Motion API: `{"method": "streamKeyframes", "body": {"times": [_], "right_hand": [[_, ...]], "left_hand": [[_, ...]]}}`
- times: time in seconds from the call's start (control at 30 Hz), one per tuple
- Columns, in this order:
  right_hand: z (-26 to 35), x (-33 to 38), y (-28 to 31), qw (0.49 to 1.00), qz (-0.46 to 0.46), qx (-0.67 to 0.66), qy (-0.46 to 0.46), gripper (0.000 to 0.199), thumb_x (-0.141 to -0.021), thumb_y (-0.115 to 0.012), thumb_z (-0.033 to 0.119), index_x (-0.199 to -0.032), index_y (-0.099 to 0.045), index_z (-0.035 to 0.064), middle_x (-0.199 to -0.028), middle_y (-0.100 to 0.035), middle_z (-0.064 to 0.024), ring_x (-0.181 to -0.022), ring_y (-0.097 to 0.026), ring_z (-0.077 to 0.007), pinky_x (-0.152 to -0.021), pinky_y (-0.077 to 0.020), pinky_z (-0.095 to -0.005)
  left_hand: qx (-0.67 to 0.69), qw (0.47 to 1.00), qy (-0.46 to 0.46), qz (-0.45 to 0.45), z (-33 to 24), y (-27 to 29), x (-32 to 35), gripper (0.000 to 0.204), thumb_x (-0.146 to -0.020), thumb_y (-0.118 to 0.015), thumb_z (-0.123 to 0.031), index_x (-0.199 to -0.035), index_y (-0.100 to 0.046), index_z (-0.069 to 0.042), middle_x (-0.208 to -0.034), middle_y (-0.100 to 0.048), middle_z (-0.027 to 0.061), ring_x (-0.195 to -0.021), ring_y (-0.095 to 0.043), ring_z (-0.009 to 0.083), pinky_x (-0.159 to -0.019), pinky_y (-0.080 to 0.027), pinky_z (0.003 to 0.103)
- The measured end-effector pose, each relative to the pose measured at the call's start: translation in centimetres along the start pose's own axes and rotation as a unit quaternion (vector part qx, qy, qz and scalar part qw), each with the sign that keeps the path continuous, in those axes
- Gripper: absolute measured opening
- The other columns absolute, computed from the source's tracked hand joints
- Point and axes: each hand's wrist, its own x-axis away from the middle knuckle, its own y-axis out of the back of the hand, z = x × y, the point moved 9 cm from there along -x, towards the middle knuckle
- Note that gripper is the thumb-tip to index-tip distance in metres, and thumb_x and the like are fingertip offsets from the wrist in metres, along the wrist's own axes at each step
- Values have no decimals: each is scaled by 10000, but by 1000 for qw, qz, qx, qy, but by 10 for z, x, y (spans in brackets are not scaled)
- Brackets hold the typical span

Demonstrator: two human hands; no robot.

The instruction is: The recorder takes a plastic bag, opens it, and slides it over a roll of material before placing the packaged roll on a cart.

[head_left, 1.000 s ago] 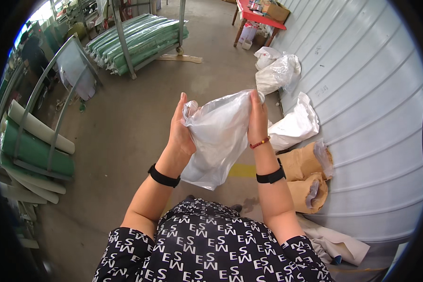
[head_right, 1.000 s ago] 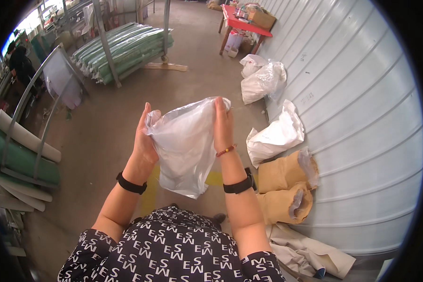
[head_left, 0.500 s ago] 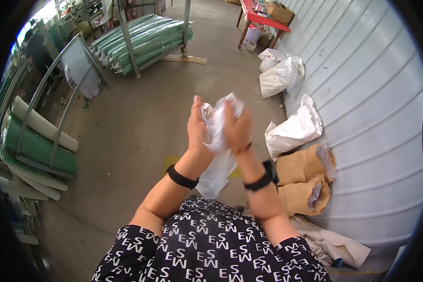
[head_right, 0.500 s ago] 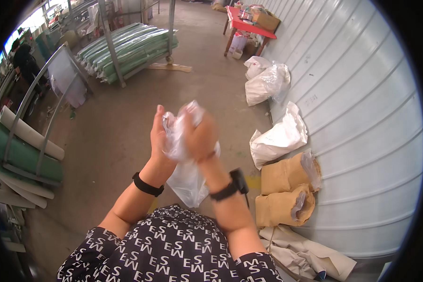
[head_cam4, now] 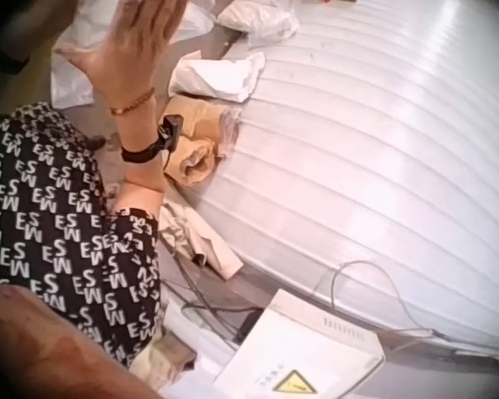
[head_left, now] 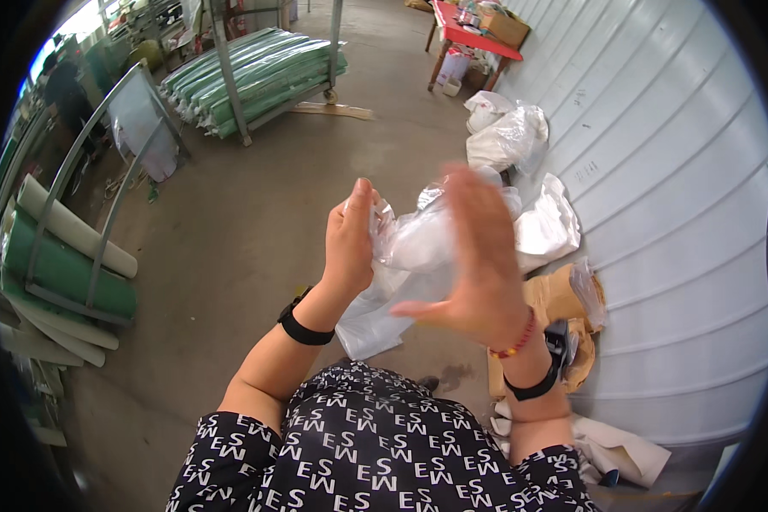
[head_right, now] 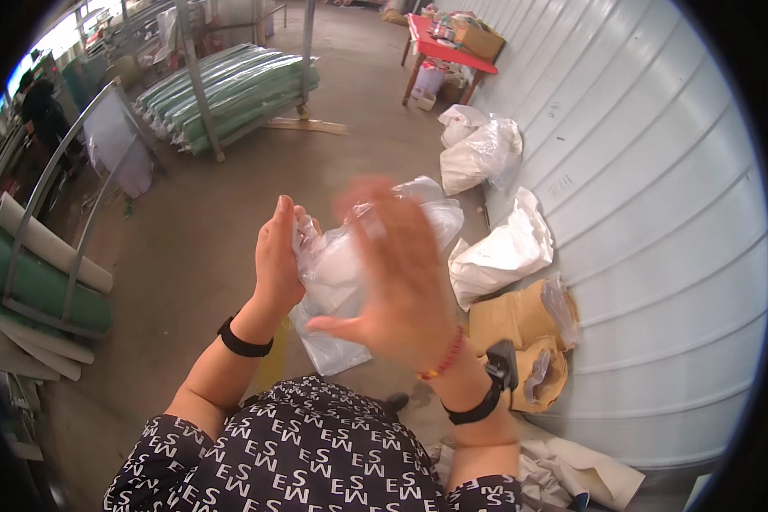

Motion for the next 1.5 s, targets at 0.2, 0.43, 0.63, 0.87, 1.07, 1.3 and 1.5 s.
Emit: {"method": "streamKeyframes", "body": {"times": [0.2, 0.43, 0.63, 0.87, 1.07, 1.3, 1.5], "right_hand": [[-29, -2, -57, 986, 156, 37, 41, 676, -639, -783, 289, -1238, -525, 111, -923, -659, -52, -968, -621, -205, -1044, -360, -414], [-40, 14, -77, 992, 72, 92, 50, 254, -684, -669, 98, -926, -591, 93, -827, -644, -51, -807, -633, -231, -827, -487, -388], [-59, 4, -95, 993, 115, 10, -40, 337, -755, -724, 254, -999, -564, 87, -724, -638, -126, -648, -628, -309, -570, -487, -397], [-99, 29, -159, 798, 332, -364, -347, 356, -845, -681, 282, -1080, -614, 23, -861, -680, -74, -760, -656, -160, -656, -507, -299], [-57, 5, -233, 641, 276, -589, -407, 304, -894, -612, 237, -1079, -633, -3, -951, -661, -19, -819, -589, -72, -692, -471, -243], [62, -146, -282, 504, 202, -788, -291, 389, -846, -672, 288, -1145, -594, 51, -1022, -659, -83, -889, -642, -166, -755, -537, -308], [151, -220, -156, 242, 319, -915, 53, 411, -903, -553, 412, -1061, -581, 33, -959, -634, -154, -867, -624, -273, -821, -521, -387]], "left_hand": [[-67, 997, -12, 41, -6, -17, 15, 404, -995, -441, -392, -732, -518, -95, -664, -487, -31, -585, -422, 47, -519, -338, 212], [-74, 996, -36, -23, -11, -13, 0, 393, -985, -471, -390, -716, -494, -104, -656, -455, -38, -579, -401, 49, -519, -325, 225], [-7, 999, -40, 30, -17, -23, -26, 419, -980, -487, -397, -698, -498, -87, -646, -455, -57, -595, -359, 25, -512, -305, 227], [-51, 997, 44, 40, -4, 0, -70, 489, -941, -474, -532, -787, -561, -76, -696, -518, 2, -641, -462, 103, -596, -378, 250], [-141, 979, -102, -110, -58, 171, -94, 693, -948, -337, -614, -1192, -556, -3, -1053, -606, 116, -988, -576, 200, -917, -448, 335], [-66, 919, -36, -387, -39, 393, 152, 547, -990, -344, -518, -1077, -573, -29, -873, -557, 51, -816, -556, 156, -760, -474, 308], [22, 816, 195, -543, 153, 468, 444, 483, -987, -342, -501, -875, -566, -88, -645, -528, 45, -603, -519, 195, -575, -415, 344]]}}
